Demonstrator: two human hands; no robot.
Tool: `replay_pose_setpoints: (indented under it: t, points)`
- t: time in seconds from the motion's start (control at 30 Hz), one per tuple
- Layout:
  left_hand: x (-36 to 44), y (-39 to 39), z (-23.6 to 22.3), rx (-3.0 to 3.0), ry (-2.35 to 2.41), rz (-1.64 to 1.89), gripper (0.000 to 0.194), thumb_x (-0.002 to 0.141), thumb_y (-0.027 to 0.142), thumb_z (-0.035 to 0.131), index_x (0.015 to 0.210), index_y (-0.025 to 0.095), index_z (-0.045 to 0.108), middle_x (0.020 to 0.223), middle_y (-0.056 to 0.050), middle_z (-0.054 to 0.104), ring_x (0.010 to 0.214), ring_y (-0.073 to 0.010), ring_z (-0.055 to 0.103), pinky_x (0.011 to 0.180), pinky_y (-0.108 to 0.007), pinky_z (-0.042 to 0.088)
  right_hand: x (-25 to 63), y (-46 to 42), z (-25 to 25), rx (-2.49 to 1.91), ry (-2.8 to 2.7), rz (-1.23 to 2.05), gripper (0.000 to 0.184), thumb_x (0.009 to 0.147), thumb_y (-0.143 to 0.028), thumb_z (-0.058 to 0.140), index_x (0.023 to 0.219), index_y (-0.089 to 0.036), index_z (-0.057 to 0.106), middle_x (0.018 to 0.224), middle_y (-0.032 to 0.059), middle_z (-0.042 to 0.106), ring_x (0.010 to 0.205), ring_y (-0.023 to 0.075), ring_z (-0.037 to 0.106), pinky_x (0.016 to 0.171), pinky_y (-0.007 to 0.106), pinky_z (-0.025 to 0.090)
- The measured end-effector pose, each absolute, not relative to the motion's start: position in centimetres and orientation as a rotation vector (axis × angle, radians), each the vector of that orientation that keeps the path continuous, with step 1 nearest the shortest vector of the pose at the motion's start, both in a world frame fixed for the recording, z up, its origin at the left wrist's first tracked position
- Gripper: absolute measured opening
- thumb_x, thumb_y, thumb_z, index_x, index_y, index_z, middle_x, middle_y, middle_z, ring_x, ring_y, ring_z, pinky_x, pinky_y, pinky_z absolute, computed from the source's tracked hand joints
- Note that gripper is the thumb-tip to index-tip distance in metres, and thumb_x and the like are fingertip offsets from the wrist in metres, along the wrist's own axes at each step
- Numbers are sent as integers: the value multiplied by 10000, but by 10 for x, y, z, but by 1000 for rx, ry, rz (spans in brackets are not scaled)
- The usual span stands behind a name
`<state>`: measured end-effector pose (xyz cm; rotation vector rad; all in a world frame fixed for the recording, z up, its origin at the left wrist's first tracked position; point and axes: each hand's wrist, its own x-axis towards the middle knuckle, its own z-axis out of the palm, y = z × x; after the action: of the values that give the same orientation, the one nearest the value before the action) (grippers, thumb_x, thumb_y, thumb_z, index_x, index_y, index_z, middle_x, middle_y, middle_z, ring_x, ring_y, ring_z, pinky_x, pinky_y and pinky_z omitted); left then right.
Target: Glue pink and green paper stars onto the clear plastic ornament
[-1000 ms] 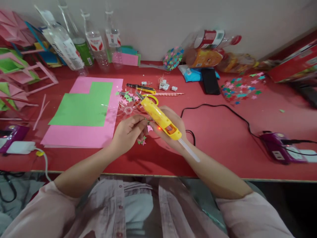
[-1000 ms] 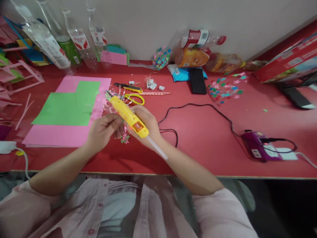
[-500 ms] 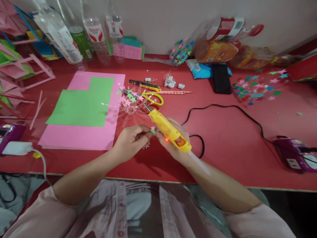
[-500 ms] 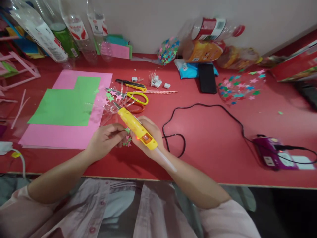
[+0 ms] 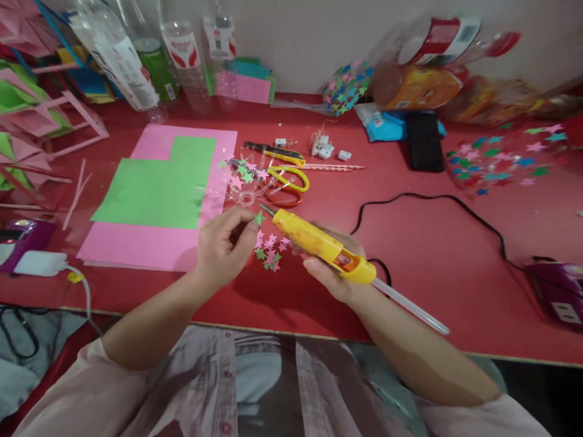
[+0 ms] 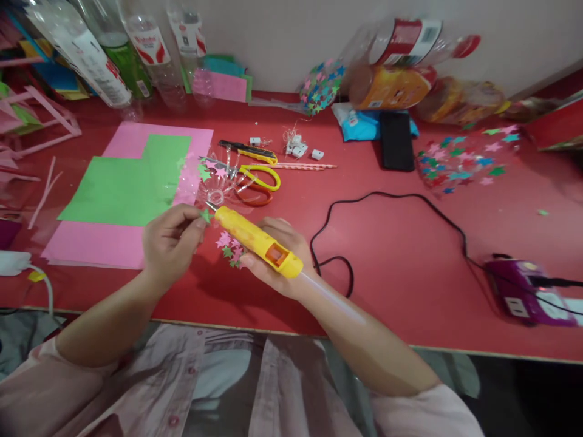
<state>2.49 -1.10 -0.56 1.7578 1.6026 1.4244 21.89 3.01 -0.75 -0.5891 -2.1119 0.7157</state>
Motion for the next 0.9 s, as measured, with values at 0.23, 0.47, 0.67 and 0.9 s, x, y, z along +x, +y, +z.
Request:
replay_pose_setpoints:
  t: [0.23, 0.47, 0.67, 0.9]
  points:
    - [26, -10, -8, 1705, 1602, 1466, 146, 823, 147, 492, 685, 192, 501, 534, 67, 459, 428, -41, 390, 432, -184, 312, 217, 27, -6, -539, -2069, 743, 248, 924, -396, 449, 750, -244, 539, 644, 3, 589, 585, 159, 564, 558, 339, 461]
    - [25, -13, -8, 1752, 1669, 1463, 128, 831, 181, 515, 705, 197, 524, 523, 67, 455, 428, -45, 402, 433, -186, 320, 217, 27, -1, -504, -2159, 736, 189, 915, -354, 455, 777, -249, 528, 623, -2, 581, 566, 155, 555, 541, 331, 436]
    - [23, -12, -6, 1918, 1711, 1487, 112, 808, 158, 517, 704, 192, 539, 538, 66, 496, 445, -45, 383, 455, -182, 323, 217, 27, -7, -537, -2129, 739, 240, 913, -383, 453, 733, -243, 529, 607, -3, 551, 558, 160, 533, 548, 333, 418]
    - [23, -11, -5, 1987, 1694, 1490, 120, 811, 143, 508, 705, 190, 539, 556, 63, 504, 459, -47, 372, 469, -181, 319, 216, 26, -9, -577, -2121, 784, 244, 899, -361, 480, 686, -244, 498, 597, -11, 517, 548, 157, 509, 548, 330, 397]
